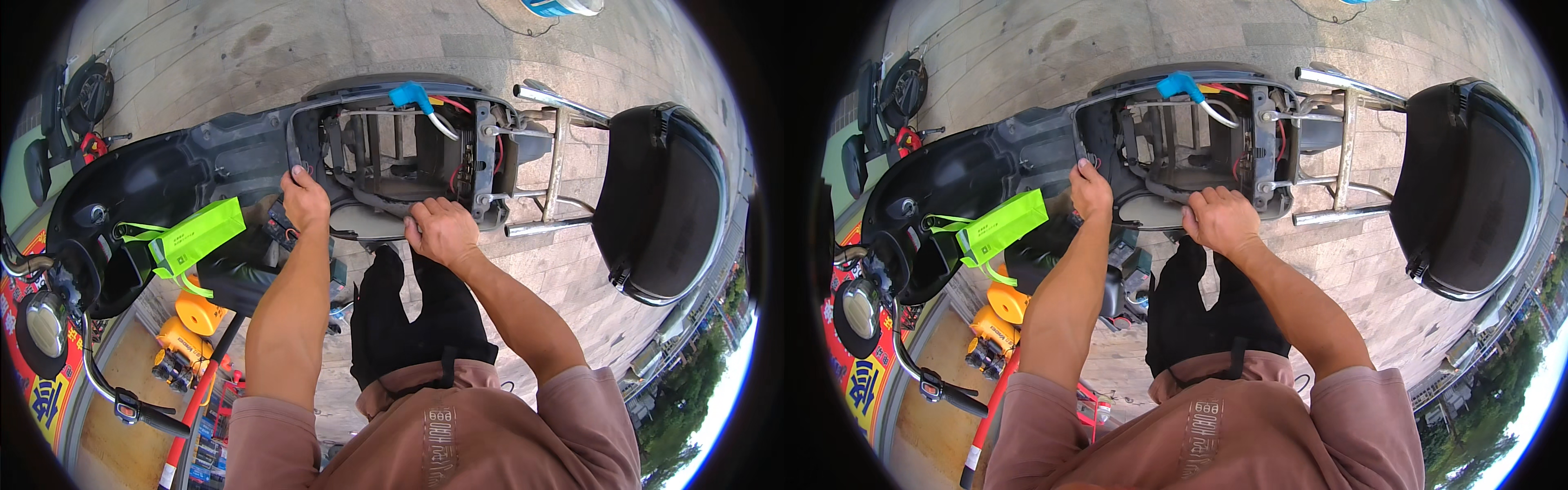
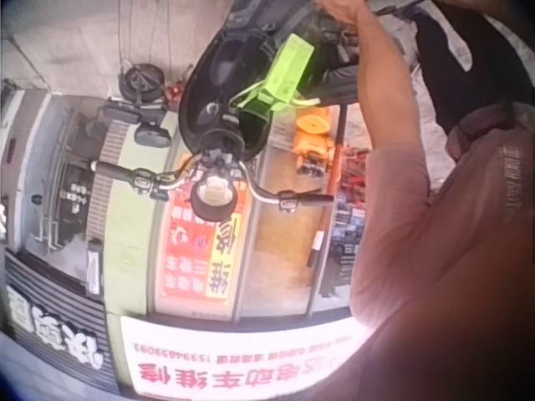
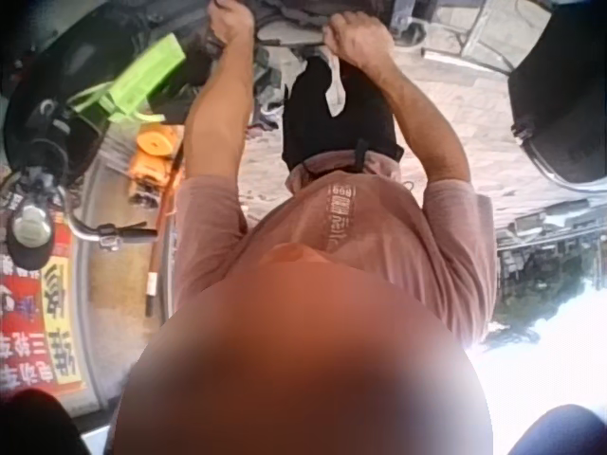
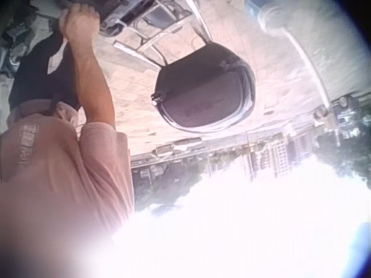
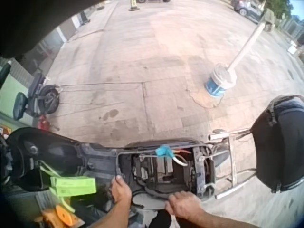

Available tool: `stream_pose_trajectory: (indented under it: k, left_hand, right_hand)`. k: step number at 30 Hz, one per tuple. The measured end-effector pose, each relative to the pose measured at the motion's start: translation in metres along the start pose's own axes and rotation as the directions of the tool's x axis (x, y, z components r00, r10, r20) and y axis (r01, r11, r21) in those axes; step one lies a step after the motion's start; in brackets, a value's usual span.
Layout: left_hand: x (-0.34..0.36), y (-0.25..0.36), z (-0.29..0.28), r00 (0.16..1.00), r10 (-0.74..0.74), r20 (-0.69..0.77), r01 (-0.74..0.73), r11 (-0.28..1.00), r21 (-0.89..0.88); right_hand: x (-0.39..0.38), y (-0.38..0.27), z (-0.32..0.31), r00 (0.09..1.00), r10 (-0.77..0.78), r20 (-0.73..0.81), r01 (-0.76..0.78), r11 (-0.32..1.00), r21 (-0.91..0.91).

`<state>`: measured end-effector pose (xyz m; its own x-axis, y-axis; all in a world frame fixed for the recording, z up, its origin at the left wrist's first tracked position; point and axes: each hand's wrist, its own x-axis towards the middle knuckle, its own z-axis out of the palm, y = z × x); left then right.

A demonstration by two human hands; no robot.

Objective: The person removes the seat of an electric scooter using a cordless impact driver, then inspects and manipulates the internal wiring and components under the seat. The person also retrieves a stool from inside the shop and returns to continue working on the scooter's electrical system.

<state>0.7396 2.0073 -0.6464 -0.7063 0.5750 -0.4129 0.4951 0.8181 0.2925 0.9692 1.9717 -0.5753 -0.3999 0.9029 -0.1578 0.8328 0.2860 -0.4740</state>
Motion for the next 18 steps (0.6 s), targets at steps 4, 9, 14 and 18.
stream_pose_trajectory:
  k: [4,9,14,18]
  left_hand:
    - [0.0002,0.0006,0.0001,1.000,-0.022,0.010,0.022,0.999,-0.042]
    - [0.0001,0.0001,0.0005,1.000,-0.012,0.017,0.013,0.998,-0.061]
    - [0.0013,-0.0017,0.0016,0.999,-0.035,0.034,0.037,0.997,-0.066]
    - [0.0022,-0.0022,0.0012,1.000,-0.028,0.014,0.029,0.998,-0.057]
  right_hand:
    - [0.0004,-0.0006,0.0027,0.998,-0.017,-0.057,0.015,0.999,-0.037]
    - [-0.0013,0.0001,0.0049,0.995,-0.014,-0.102,0.008,0.998,-0.061]
    - [-0.0001,-0.0008,0.0046,0.995,-0.025,-0.092,0.019,0.997,-0.076]
    - [0.0003,-0.0014,0.0067,0.999,-0.021,-0.039,0.017,0.995,-0.101]
